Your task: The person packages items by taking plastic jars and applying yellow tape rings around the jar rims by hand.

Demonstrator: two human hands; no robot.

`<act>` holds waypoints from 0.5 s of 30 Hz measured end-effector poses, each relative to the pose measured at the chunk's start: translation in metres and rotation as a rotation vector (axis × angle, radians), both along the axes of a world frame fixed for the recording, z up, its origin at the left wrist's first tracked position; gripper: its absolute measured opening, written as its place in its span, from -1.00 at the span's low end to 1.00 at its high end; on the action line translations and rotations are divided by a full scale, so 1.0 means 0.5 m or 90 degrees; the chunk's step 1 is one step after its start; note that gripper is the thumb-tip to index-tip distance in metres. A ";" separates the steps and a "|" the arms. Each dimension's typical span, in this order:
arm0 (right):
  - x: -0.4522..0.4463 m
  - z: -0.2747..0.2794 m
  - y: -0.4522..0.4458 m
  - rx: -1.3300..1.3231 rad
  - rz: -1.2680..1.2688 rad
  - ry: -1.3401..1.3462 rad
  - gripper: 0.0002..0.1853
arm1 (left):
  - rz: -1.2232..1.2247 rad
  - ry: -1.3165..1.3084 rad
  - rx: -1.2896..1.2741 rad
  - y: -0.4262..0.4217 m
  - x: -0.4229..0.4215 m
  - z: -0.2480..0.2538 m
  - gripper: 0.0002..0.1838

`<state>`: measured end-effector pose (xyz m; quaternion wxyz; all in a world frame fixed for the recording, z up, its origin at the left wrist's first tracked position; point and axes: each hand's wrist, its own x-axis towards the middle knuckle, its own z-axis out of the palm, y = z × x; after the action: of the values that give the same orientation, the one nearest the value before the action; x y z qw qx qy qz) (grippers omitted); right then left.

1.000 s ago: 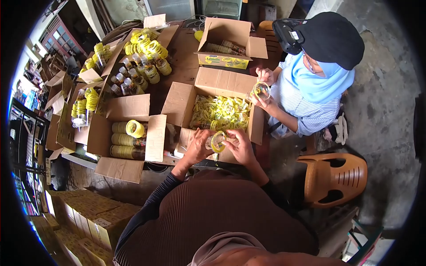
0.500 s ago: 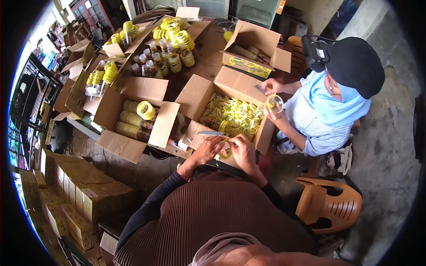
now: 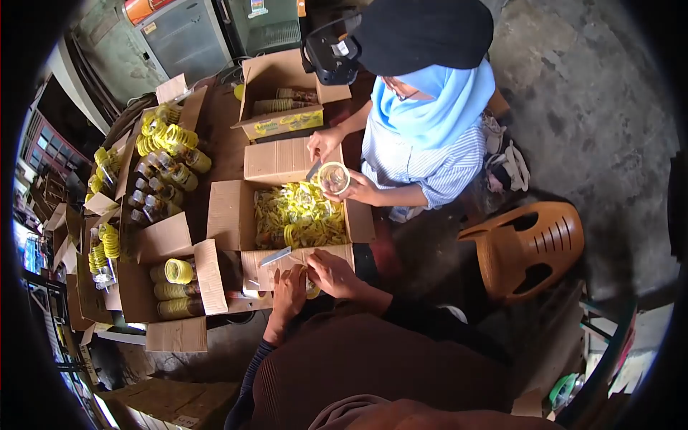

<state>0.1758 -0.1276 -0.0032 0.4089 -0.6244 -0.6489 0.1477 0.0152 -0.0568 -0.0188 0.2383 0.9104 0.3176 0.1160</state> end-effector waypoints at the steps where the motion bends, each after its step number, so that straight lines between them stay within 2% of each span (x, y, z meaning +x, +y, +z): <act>1: 0.000 -0.012 -0.006 -0.004 -0.006 -0.023 -0.79 | -0.009 -0.014 0.026 -0.006 0.000 -0.004 -0.78; 3: -0.004 -0.027 -0.019 -0.029 -0.015 -0.068 -0.79 | -0.021 -0.046 0.091 -0.020 0.000 -0.022 -0.80; 6: -0.007 -0.040 -0.028 -0.058 -0.023 -0.016 -0.82 | -0.006 0.040 -0.002 -0.031 0.009 0.012 -0.86; 15: -0.020 -0.035 -0.045 -0.127 -0.125 -0.064 -0.83 | -0.017 0.028 0.065 -0.054 0.028 0.022 -0.89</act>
<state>0.1656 -0.1501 -0.0209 0.3242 -0.7290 -0.5866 0.1393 0.0293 -0.0837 -0.0079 0.1861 0.9278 0.3045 0.1091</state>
